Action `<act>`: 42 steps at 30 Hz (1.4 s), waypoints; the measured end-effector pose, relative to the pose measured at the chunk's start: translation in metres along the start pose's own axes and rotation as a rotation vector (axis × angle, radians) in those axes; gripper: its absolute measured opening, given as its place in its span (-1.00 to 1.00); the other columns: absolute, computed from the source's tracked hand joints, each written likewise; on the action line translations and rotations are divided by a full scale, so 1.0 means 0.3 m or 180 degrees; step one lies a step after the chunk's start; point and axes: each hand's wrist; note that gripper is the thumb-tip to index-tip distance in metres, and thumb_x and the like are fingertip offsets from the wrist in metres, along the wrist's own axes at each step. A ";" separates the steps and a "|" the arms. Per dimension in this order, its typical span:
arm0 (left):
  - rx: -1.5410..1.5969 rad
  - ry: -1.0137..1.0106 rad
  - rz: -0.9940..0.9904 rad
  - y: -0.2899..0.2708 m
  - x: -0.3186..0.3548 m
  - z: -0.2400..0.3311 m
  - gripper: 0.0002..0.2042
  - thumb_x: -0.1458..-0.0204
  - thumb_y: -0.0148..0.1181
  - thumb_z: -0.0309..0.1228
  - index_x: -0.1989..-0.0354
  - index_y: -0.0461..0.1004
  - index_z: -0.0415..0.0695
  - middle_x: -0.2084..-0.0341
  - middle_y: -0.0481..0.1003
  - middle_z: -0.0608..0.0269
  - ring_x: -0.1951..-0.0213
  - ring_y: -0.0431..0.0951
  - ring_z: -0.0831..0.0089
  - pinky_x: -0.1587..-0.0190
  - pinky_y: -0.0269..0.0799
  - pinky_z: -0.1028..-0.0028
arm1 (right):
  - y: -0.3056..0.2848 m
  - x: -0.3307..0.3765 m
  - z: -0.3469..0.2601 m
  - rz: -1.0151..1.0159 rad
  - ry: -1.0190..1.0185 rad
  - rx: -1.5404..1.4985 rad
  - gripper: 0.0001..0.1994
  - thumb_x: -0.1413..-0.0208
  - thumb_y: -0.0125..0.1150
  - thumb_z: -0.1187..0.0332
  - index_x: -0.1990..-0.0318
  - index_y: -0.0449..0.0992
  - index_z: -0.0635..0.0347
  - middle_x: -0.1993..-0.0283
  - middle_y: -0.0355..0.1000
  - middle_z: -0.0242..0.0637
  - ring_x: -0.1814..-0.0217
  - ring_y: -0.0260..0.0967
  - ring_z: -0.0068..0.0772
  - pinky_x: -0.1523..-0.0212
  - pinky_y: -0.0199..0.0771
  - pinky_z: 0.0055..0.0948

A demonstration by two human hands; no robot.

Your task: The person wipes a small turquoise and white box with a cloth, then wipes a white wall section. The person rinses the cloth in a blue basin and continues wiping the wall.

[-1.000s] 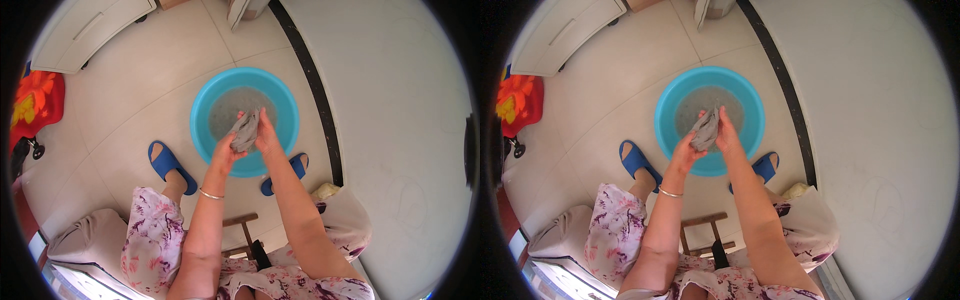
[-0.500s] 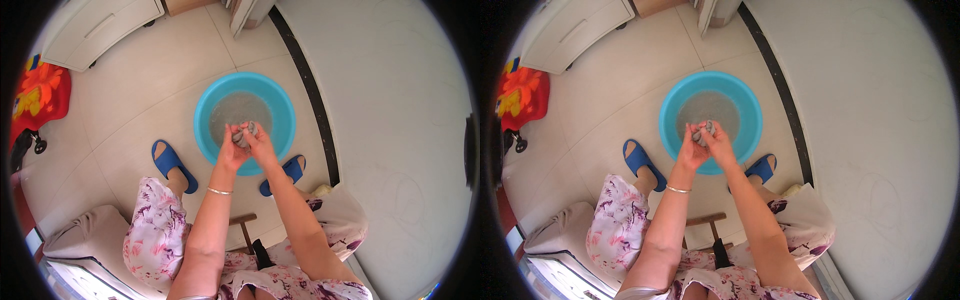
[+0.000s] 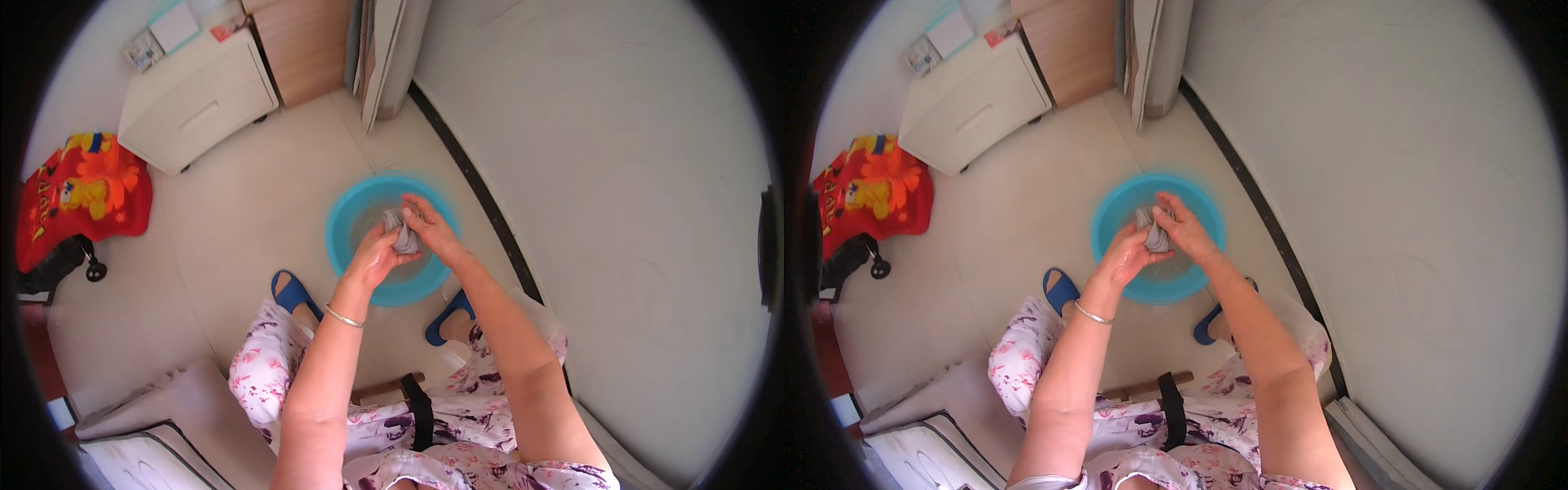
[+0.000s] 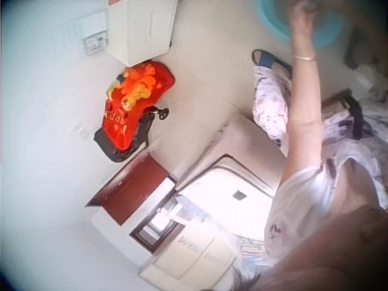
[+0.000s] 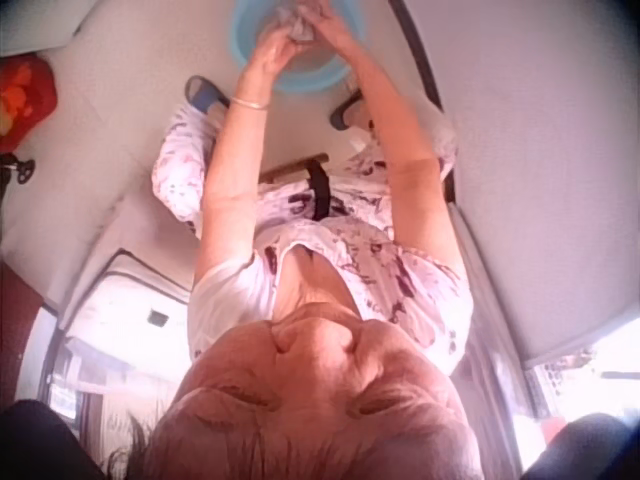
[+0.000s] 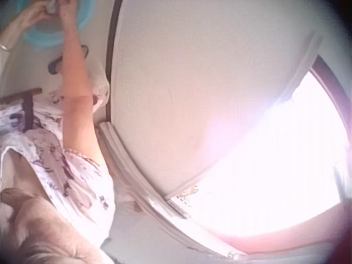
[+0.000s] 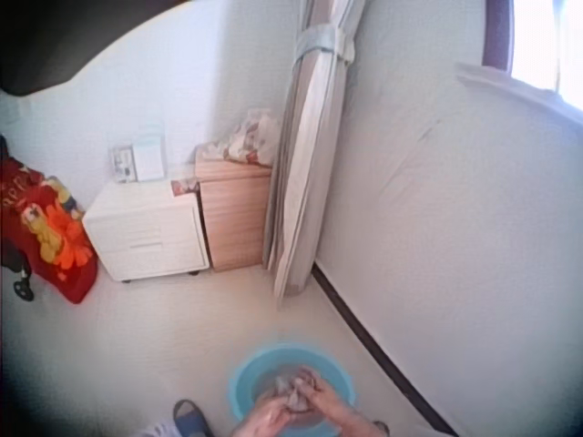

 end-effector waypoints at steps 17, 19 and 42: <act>-0.0869 -0.0819 -0.0681 0.247 0.241 0.216 -0.73 -0.03 0.22 -0.43 0.11 0.35 -0.11 0.31 0.45 0.27 0.28 0.51 0.38 0.31 0.53 0.42 | 0.047 0.241 -0.346 -0.0245 -0.0460 -0.0089 -0.70 -0.18 0.11 0.14 0.14 0.38 0.21 0.04 0.41 -0.23 0.04 0.33 -0.49 0.03 0.37 -0.46; -0.0919 -0.0838 -0.0744 0.245 0.223 0.188 -0.77 -0.01 0.22 -0.47 0.18 0.34 -0.08 0.39 0.41 0.34 0.38 0.44 0.48 0.40 0.45 0.48 | 0.050 0.233 -0.318 -0.0143 -0.0865 -0.0075 -0.66 -0.13 0.17 0.12 0.14 0.41 0.22 0.11 0.44 -0.26 0.14 0.36 -0.51 0.14 0.41 -0.48; -0.2187 -0.0853 -0.0042 0.219 0.149 0.226 -0.93 0.04 0.02 -0.54 0.42 0.27 -0.12 0.62 0.23 0.40 0.67 0.11 0.65 0.68 0.02 0.59 | 0.099 0.108 -0.314 0.0342 -0.1158 0.1091 -0.72 -0.16 -0.01 0.28 0.47 0.36 0.35 0.54 0.29 0.09 0.57 0.17 -0.11 0.43 0.30 -0.23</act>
Point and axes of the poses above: each hand's wrist, its own x-axis away from the middle knuckle, its own y-axis out of the palm, z = x × y
